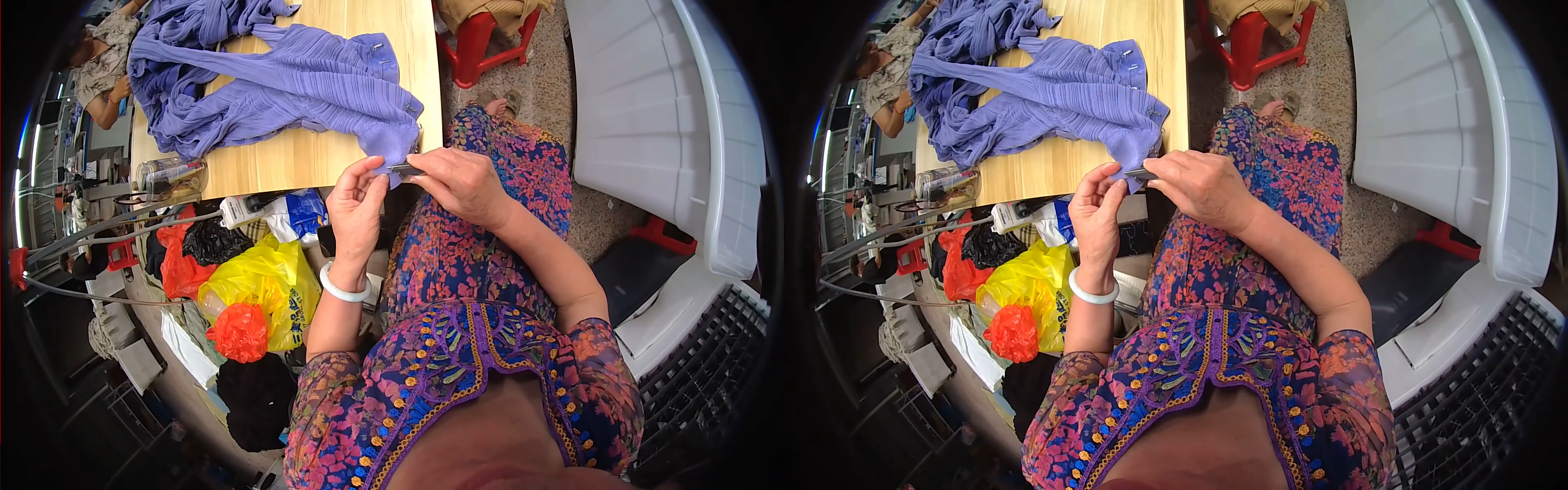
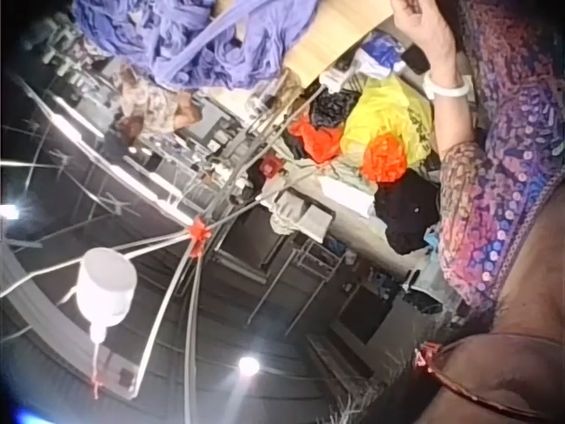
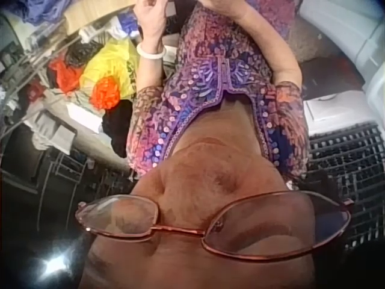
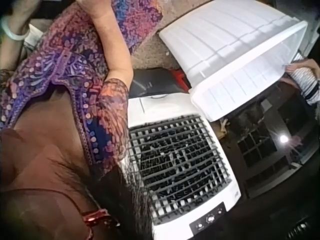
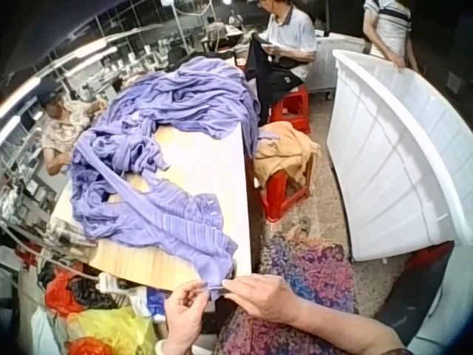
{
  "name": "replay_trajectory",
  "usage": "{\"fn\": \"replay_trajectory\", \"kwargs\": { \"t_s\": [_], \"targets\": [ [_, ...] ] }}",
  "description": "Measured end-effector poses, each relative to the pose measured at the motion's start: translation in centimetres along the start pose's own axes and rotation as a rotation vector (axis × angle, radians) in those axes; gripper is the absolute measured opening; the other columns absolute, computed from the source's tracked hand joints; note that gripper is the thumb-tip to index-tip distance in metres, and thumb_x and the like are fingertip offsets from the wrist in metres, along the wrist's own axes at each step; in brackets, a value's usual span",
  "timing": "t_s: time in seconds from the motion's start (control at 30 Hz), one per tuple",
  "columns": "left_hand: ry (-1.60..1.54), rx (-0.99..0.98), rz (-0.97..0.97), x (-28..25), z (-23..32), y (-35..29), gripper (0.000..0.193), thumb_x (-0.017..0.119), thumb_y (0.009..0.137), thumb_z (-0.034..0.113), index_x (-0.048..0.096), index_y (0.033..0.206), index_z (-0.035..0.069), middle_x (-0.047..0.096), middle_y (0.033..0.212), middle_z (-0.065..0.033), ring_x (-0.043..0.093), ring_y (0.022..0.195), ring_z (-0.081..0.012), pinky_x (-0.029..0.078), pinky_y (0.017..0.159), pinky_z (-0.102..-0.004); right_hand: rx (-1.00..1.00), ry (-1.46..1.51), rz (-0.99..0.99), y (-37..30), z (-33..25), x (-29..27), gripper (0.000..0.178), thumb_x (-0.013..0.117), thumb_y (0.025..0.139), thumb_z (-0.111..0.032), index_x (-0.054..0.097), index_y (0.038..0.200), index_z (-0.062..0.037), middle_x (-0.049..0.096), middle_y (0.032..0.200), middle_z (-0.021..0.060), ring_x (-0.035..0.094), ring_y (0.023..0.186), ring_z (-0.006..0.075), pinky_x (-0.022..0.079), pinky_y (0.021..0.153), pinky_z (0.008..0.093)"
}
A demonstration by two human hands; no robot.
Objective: Trimming excess threads from purple fabric pieces using thread snips.
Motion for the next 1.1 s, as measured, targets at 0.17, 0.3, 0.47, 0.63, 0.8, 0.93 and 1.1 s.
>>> {"fn": "replay_trajectory", "kwargs": {
  "t_s": [0.17, 0.3, 0.47, 0.63, 0.8, 0.93, 1.1],
  "targets": [
    [-0.207, -0.13, -0.001, -0.7, -1.3, 0.3, 0.025, 0.054, 0.079, -0.004, 0.052, 0.104, -0.002, 0.057, 0.085, -0.0034, 0.053, 0.072, -0.0064, 0.043, 0.067, -0.0169, 0.07, -0.007, 0.019, -0.2, 0.9, 0.0, 0.026, 0.065, 0.071, -0.014, 0.057, 0.095, -0.0067, 0.059, 0.078, 0.008, 0.059, 0.067, 0.0222, 0.048, 0.058, 0.0306],
    [-0.354, -0.22, 0.028, -0.7, -1.7, 0.1, 0.025, 0.053, 0.08, -0.003, 0.05, 0.104, -0.001, 0.058, 0.084, -0.0059, 0.055, 0.07, -0.0089, 0.045, 0.067, -0.0189, 0.044, 0.027, -0.008, -0.4, 0.3, 0.2, 0.034, 0.069, 0.066, -0.008, 0.055, 0.097, -0.0038, 0.059, 0.077, 0.0107, 0.06, 0.068, 0.0255, 0.048, 0.059, 0.0315],
    [-0.442, -0.251, 0.001, -0.2, -2.1, 0.1, 0.025, 0.052, 0.079, -0.004, 0.049, 0.104, -0.002, 0.058, 0.082, -0.0063, 0.056, 0.07, -0.01, 0.047, 0.066, -0.0194, 0.024, 0.028, -0.003, -0.2, -0.2, 0.3, 0.035, 0.069, 0.066, -0.008, 0.054, 0.098, -0.0041, 0.059, 0.078, 0.0107, 0.06, 0.068, 0.0255, 0.048, 0.06, 0.0316],
    [-0.53, -0.264, -0.073, 0.0, -2.8, 0.2, 0.023, 0.052, 0.08, -0.003, 0.05, 0.102, 0.0, 0.058, 0.09, -0.0076, 0.058, 0.079, -0.0135, 0.049, 0.073, -0.0239, -0.009, 0.001, -0.002, 0.0, -0.3, 0.2, 0.035, 0.069, 0.066, -0.009, 0.055, 0.098, -0.0044, 0.059, 0.078, 0.0106, 0.06, 0.069, 0.0253, 0.048, 0.06, 0.0319],
    [-0.61, -0.329, -0.096, 0.3, -3.3, 0.1, 0.024, 0.052, 0.079, -0.003, 0.049, 0.103, 0.001, 0.059, 0.09, -0.0097, 0.059, 0.08, -0.0152, 0.05, 0.073, -0.0255, -0.05, -0.03, 0.014, -0.1, -0.6, 0.2, 0.033, 0.068, 0.067, -0.009, 0.056, 0.097, -0.0044, 0.059, 0.078, 0.01, 0.06, 0.069, 0.0248, 0.048, 0.059, 0.0319],
    [-0.605, -0.332, -0.094, 0.3, -3.3, 0.1, 0.024, 0.052, 0.079, -0.004, 0.049, 0.103, 0.001, 0.059, 0.091, -0.01, 0.059, 0.081, -0.0153, 0.05, 0.073, -0.0257, -0.058, -0.033, 0.014, -0.3, -0.7, 0.4, 0.031, 0.068, 0.067, -0.009, 0.057, 0.095, -0.0041, 0.06, 0.078, 0.0099, 0.06, 0.068, 0.0244, 0.048, 0.059, 0.0316],
    [-0.624, -0.331, -0.094, 0.4, -3.1, 0.0, 0.024, 0.051, 0.08, -0.004, 0.049, 0.103, 0.001, 0.059, 0.092, -0.0104, 0.06, 0.082, -0.0156, 0.05, 0.074, -0.0262, 0.035, -0.019, 0.051, -0.2, 0.4, 0.0, 0.028, 0.065, 0.07, -0.012, 0.057, 0.096, -0.0067, 0.059, 0.077, 0.0078, 0.059, 0.067, 0.022, 0.048, 0.057, 0.0302]
  ]
}}
Point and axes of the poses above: each hand's wrist, its own y-axis towards the middle knuckle, its own x-axis out of the palm, z = x × y, the point moved 9 cm from there along y, towards the middle knuckle
